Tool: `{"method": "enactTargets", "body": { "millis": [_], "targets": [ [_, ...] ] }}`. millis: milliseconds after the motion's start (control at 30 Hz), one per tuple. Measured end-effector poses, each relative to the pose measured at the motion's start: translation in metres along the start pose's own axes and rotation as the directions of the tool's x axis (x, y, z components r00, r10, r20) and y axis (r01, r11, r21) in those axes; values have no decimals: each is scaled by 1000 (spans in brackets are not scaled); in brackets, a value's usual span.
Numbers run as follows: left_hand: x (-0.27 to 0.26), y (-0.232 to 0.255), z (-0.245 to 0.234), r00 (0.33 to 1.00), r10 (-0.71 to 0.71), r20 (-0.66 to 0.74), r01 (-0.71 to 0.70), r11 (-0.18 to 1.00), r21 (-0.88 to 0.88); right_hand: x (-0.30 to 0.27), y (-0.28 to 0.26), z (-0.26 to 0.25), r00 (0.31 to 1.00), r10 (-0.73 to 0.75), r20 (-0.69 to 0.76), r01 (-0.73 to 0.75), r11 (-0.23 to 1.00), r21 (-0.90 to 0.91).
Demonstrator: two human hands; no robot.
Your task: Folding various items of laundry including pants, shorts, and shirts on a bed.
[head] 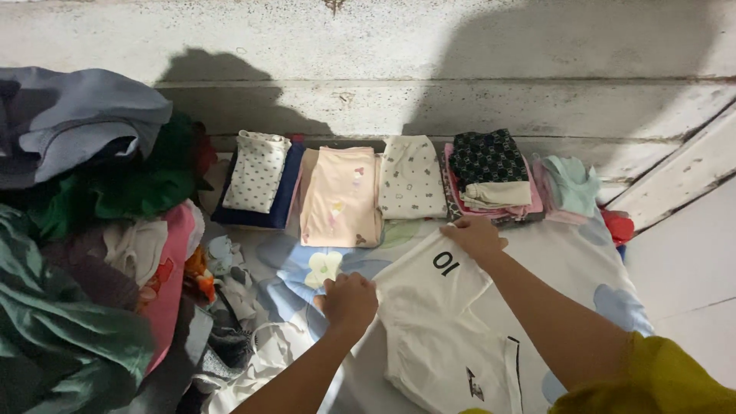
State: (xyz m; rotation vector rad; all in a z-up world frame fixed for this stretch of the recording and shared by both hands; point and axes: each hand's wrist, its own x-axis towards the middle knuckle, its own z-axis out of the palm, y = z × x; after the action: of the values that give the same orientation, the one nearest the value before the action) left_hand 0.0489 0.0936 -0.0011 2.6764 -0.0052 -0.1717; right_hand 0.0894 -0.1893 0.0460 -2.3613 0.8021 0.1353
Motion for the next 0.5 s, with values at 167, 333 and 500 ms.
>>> {"method": "enactTargets", "body": {
  "millis": [167,333,500],
  "targets": [
    [3,0,14,995,3,-100,6,996,92,6,-2,14,994,11,-112,-14,1000,-21],
    [-11,24,-8,978,47,-204,-19,990,139,19,27,23,968,-137,-212,165,979,120],
    [-36,29,21,757,647,-98,-652,758,-31,-49,26,19,890,-277,-362,363,911,197]
  ]
}}
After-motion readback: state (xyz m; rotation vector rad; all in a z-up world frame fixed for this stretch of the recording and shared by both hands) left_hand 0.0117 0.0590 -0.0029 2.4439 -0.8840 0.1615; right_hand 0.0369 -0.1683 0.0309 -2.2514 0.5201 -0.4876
